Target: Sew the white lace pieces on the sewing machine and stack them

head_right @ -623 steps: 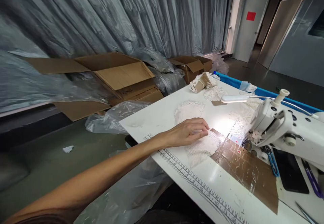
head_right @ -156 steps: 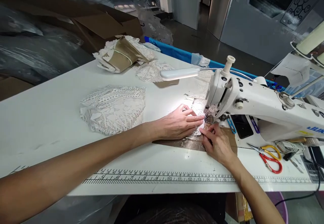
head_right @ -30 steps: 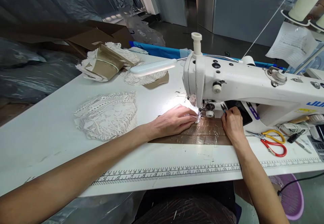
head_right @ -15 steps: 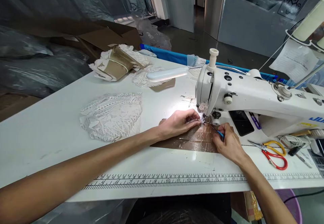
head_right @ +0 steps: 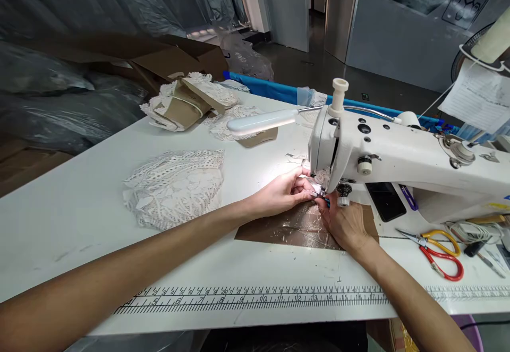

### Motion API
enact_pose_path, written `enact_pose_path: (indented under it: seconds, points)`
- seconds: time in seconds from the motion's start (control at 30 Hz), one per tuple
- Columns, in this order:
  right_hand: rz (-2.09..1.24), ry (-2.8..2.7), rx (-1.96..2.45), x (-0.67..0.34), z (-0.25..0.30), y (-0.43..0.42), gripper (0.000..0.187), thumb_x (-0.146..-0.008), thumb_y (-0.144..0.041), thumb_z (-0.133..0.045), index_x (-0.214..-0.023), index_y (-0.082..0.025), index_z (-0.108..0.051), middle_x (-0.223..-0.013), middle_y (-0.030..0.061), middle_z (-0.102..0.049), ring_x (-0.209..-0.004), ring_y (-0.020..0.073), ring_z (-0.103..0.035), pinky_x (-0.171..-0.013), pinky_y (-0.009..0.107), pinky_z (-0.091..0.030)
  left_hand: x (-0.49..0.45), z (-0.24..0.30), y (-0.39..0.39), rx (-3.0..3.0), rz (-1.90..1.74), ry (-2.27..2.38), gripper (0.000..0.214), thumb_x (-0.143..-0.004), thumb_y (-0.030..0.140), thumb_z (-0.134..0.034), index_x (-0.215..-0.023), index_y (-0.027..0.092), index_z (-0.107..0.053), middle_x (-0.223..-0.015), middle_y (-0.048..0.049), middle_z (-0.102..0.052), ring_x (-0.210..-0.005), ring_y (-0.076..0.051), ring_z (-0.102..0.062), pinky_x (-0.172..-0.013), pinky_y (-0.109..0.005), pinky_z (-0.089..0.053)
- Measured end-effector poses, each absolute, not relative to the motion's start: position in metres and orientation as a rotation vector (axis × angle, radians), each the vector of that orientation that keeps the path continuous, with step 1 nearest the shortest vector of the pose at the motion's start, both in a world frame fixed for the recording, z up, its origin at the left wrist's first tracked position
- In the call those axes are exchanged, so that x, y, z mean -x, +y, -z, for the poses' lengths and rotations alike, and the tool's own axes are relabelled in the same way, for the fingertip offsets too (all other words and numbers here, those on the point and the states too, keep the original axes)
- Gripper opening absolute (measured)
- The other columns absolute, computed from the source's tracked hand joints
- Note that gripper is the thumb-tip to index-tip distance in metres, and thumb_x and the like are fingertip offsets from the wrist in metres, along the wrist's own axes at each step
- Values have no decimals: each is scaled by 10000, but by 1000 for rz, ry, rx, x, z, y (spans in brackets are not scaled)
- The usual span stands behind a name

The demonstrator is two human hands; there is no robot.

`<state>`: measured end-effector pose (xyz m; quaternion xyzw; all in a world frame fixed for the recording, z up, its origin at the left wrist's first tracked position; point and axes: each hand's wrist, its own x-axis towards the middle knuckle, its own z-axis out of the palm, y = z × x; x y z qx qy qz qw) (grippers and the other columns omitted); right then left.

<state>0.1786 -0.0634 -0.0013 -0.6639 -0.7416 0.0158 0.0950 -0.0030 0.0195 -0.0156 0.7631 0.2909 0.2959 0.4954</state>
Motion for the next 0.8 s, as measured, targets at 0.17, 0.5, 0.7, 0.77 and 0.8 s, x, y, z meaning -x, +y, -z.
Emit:
enact_pose_path:
  seconds: [0.17, 0.5, 0.7, 0.77, 0.8]
  points:
    - [25, -2250, 1875, -179, 7, -56, 307, -1027, -417, -387, -1037, -202, -606, -921, 109, -719, -810, 271, -668, -607, 295, -402, 2, 12, 18, -1821, -663, 752, 297, -852, 190, -524, -1137, 192, -437, -814, 5, -714, -782, -168, -702, -684, -272, -536]
    - [58, -2225, 1752, -185, 16, -53, 472, -1045, -489, -255, -963, -171, -593, -712, 75, -665, -622, 226, -605, -569, 292, -372, 2, 3, 14, -1792, -586, 853, 356, -850, 295, -556, -1173, 195, -446, -789, 14, -693, -763, -176, -678, -689, -280, -499]
    - [193, -2217, 1713, -179, 16, -52, 436, -1054, -477, -291, -983, -177, -600, -767, 94, -686, -703, 243, -648, -576, 294, -372, 3, 8, 16, -1813, -600, 820, 341, -849, 294, -554, -1155, 195, -437, -804, 4, -700, -768, -181, -685, -700, -293, -519]
    - [230, -2230, 1700, -177, 15, -50, 416, -1055, -452, -319, -928, -181, -608, -760, 97, -685, -704, 241, -646, -567, 290, -363, 3, 10, 16, -1831, -611, 795, 333, -858, 292, -551, -1155, 198, -435, -817, 0, -710, -780, -184, -692, -701, -297, -527]
    - [251, -2235, 1680, -176, 14, -50, 413, -1056, -438, -324, -904, -182, -610, -748, 94, -681, -696, 237, -641, -559, 287, -355, 3, 11, 16, -1836, -619, 780, 332, -862, 292, -553, -1157, 198, -433, -821, -2, -715, -784, -183, -695, -703, -298, -532]
